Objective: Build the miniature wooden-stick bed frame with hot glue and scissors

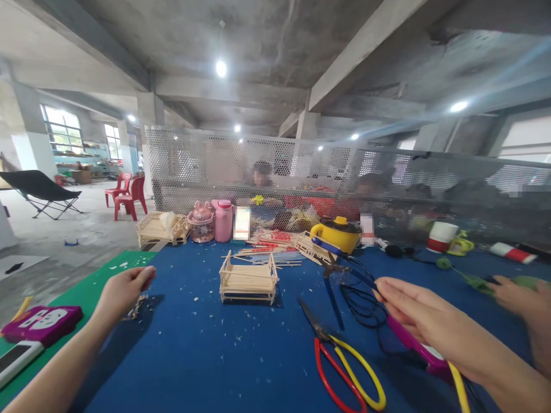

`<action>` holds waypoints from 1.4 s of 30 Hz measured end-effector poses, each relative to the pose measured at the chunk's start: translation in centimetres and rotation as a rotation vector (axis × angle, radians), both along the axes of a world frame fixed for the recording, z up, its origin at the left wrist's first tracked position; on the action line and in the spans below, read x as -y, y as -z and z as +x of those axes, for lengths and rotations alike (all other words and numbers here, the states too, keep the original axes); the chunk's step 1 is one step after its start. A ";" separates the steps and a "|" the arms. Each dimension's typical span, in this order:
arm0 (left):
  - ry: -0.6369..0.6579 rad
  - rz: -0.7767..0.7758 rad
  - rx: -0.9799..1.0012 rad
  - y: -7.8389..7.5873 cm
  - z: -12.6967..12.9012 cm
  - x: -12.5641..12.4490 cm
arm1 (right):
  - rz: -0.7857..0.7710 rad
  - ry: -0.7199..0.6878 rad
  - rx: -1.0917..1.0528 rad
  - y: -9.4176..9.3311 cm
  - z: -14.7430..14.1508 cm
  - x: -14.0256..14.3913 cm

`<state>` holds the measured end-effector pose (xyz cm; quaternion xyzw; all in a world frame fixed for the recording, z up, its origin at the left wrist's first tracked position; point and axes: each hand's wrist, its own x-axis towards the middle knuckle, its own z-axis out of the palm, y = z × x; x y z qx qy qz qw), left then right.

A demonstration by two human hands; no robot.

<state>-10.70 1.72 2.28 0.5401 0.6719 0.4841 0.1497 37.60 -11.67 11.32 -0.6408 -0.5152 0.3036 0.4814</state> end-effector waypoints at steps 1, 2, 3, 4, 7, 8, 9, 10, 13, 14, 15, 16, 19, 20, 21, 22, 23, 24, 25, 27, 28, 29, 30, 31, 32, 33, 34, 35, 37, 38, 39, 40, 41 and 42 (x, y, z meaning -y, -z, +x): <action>-0.048 -0.033 -0.038 -0.2 -1.0 0.0 | -0.008 -0.010 0.002 -0.1 -0.1 -0.3; -0.086 -0.039 -0.076 -0.5 -1.5 0.3 | -0.043 -0.029 -0.013 -0.2 -0.4 -0.6; -0.114 -0.030 -0.108 -0.9 -1.6 0.8 | -0.086 -0.055 -0.037 -0.1 -0.9 -0.8; -0.122 -0.004 -0.141 -1.3 -1.2 1.3 | -0.131 -0.084 -0.066 0.2 -1.5 -0.9; 0.031 0.080 -0.113 -2.4 2.8 3.4 | -0.230 -0.224 -0.212 1.4 -4.1 -1.0; 0.113 0.106 -0.064 -2.5 4.9 4.0 | -0.238 -0.279 -0.282 2.0 -5.1 -0.9; 0.237 0.100 -0.006 -2.4 7.1 4.6 | -0.241 -0.334 -0.360 2.6 -6.2 -0.9; 0.323 0.082 0.033 -2.3 9.4 5.2 | -0.247 -0.379 -0.443 3.3 -7.2 -0.8; 0.710 -0.094 0.362 -1.5 15.4 6.7 | -0.309 -0.459 -0.686 5.3 -10.2 -0.8; 0.848 -0.176 0.593 -1.2 16.8 7.1 | -0.335 -0.475 -0.754 5.9 -11.1 -0.8; 0.928 -0.248 0.772 -1.1 17.8 7.5 | -0.352 -0.491 -0.813 6.3 -11.8 -0.8; 1.003 -0.303 0.911 -0.9 18.5 7.9 | -0.362 -0.507 -0.863 6.8 -12.4 -0.8; 1.046 -0.244 1.164 -0.6 19.3 8.7 | -0.394 -0.560 -0.997 7.6 -13.6 -0.7; 1.023 -0.198 1.218 -0.4 19.5 8.9 | -0.409 -0.579 -1.048 7.8 -13.9 -0.6; 0.999 -0.163 1.256 -0.2 19.6 9.0 | -0.427 -0.602 -1.100 8.0 -14.1 -0.4; 0.982 -0.143 1.276 0.0 19.7 9.1 | -0.445 -0.631 -1.152 8.2 -14.4 -0.2; 0.973 -0.127 1.274 0.2 19.9 9.2 | -0.457 -0.660 -1.199 8.3 -14.6 0.0; 0.960 -0.104 1.247 0.4 20.0 9.3 | -0.470 -0.691 -1.238 8.5 -14.9 0.2; 0.936 -0.067 1.191 0.5 20.1 9.4 | -0.480 -0.719 -1.266 8.6 -15.2 0.3; 0.842 0.052 1.018 0.7 20.0 9.7 | -0.493 -0.771 -1.294 8.8 -15.7 0.7; 0.794 0.126 0.915 0.9 19.7 9.9 | -0.491 -0.791 -1.301 8.8 -16.0 0.9; 0.764 0.193 0.808 1.1 19.4 10.1 | -0.486 -0.808 -1.306 8.9 -16.2 1.0; 0.748 0.261 0.711 1.3 19.1 10.2 | -0.478 -0.818 -1.312 8.9 -16.4 1.1; 0.748 0.319 0.629 1.7 18.8 10.3 | -0.467 -0.826 -1.321 8.8 -16.5 1.3; 0.748 0.357 0.569 2.1 18.6 10.3 | -0.460 -0.834 -1.330 8.8 -16.6 1.4; 0.740 0.370 0.530 2.6 18.4 10.3 | -0.456 -0.842 -1.338 8.8 -16.7 1.4; 0.722 0.353 0.499 3.1 18.4 10.3 | -0.455 -0.850 -1.340 8.9 -16.7 1.5; 0.698 0.318 0.467 3.4 18.5 10.3 | -0.455 -0.855 -1.340 9.0 -16.8 1.5; 0.642 0.262 0.393 3.8 18.9 10.3 | -0.449 -0.848 -1.330 9.2 -16.8 1.5; 0.619 0.263 0.347 3.7 19.1 10.4 | -0.444 -0.837 -1.325 9.3 -16.9 1.4; 0.606 0.278 0.290 3.5 19.2 10.5 | -0.441 -0.828 -1.320 9.4 -16.9 1.4; 0.594 0.299 0.231 3.2 19.1 10.7 | -0.438 -0.819 -1.318 9.4 -16.8 1.4; 0.588 0.314 0.168 2.8 18.9 10.8 | -0.433 -0.806 -1.319 9.4 -16.6 1.4; 0.591 0.313 0.099 2.4 18.5 10.9 | -0.422 -0.781 -1.322 9.2 -16.3 1.4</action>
